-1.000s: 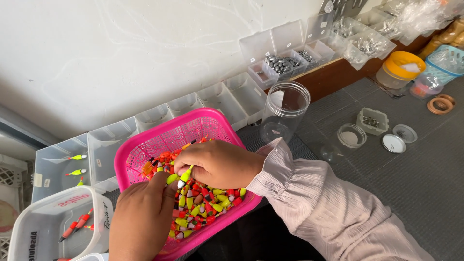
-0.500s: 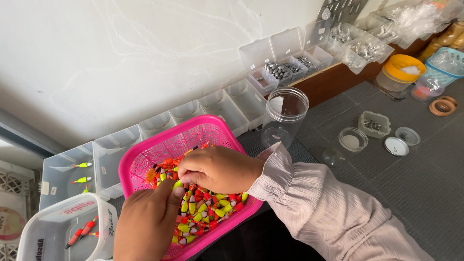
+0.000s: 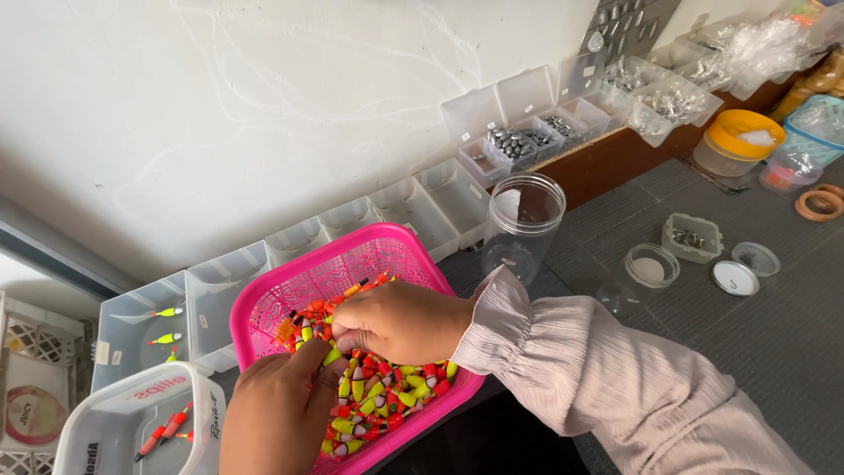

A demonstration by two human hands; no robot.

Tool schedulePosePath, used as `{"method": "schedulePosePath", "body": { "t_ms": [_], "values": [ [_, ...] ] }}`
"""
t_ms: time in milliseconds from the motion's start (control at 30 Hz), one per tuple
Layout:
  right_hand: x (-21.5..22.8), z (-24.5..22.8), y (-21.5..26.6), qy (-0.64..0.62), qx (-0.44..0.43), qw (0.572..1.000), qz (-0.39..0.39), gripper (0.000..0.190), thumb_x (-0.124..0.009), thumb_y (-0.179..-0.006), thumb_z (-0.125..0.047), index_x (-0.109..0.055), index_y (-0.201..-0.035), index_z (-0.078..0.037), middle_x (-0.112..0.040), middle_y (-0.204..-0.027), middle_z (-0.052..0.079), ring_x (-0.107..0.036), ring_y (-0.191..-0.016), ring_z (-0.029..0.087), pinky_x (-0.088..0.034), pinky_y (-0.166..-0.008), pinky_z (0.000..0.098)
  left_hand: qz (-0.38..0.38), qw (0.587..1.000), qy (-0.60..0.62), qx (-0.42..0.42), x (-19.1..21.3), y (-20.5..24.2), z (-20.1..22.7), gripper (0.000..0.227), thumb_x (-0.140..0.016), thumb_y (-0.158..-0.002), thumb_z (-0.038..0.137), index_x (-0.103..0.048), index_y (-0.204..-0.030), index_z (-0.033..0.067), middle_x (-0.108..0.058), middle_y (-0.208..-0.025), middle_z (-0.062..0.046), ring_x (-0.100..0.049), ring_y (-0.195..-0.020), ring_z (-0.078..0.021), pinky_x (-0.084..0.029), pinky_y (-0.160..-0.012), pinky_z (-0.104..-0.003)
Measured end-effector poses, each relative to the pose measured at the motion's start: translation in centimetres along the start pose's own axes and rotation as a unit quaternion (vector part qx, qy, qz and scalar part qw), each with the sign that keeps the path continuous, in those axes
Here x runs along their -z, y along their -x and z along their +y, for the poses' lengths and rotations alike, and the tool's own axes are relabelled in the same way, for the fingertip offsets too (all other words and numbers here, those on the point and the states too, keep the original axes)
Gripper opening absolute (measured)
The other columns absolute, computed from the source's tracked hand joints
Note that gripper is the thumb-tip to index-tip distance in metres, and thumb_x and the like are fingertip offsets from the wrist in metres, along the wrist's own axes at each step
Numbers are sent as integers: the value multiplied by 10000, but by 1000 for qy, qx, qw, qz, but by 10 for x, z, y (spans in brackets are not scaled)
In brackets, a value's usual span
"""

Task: Sorting various types of fishing floats from a central basket into a partitioned storage tray.

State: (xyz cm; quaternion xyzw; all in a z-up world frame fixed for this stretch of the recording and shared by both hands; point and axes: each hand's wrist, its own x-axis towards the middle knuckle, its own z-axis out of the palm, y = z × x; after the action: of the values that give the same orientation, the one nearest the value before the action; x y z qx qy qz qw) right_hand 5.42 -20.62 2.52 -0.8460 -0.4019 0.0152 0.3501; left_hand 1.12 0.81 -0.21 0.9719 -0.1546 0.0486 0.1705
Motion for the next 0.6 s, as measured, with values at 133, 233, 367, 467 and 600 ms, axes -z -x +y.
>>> {"method": "schedulePosePath", "body": {
  "t_ms": [133,233,367,467,600],
  "values": [
    [-3,3,0,12,-11,1000,-17,199,-540,-1019,-260,-592,-902,-107,-643,-764,61,-613,-674,265,-442,-622,409,-15,1000,-18,8,-1,-1,0,229,-610,-899,456,-595,-960,236,-654,-630,-90,-618,-707,-361,-472,-685,-455],
    [-1,-2,-1,-10,-26,1000,-2,207,-546,-1017,-269,-613,-910,-106,-648,-743,59,-601,-655,241,-438,-620,386,-22,999,5,36,3,-2,4,219,-607,-896,457,-589,-970,253,-703,-644,-42,-629,-747,-360,-468,-679,-463],
    [3,-7,0,-40,2,998,49,133,-552,-1009,-142,-639,-1091,-85,-759,-895,40,-752,-782,195,-543,-714,361,-63,990,48,115,13,-3,12,235,-522,-932,473,-575,-1021,262,-793,-635,104,-676,-824,-276,-490,-713,-449],
    [5,-6,2,-22,37,997,70,101,-551,-1012,-148,-643,-1031,-112,-709,-889,31,-682,-788,208,-500,-728,352,-62,990,56,117,19,-3,16,297,-522,-916,478,-604,-1133,293,-815,-689,81,-686,-871,-261,-503,-738,-429],
    [7,-8,4,-25,87,990,112,94,-553,-1028,-125,-639,-1034,-88,-683,-932,44,-652,-828,227,-497,-769,356,-31,993,93,69,26,0,19,347,-364,-981,454,-677,-991,306,-796,-680,157,-697,-743,-196,-500,-761,-379]
  ]
}}
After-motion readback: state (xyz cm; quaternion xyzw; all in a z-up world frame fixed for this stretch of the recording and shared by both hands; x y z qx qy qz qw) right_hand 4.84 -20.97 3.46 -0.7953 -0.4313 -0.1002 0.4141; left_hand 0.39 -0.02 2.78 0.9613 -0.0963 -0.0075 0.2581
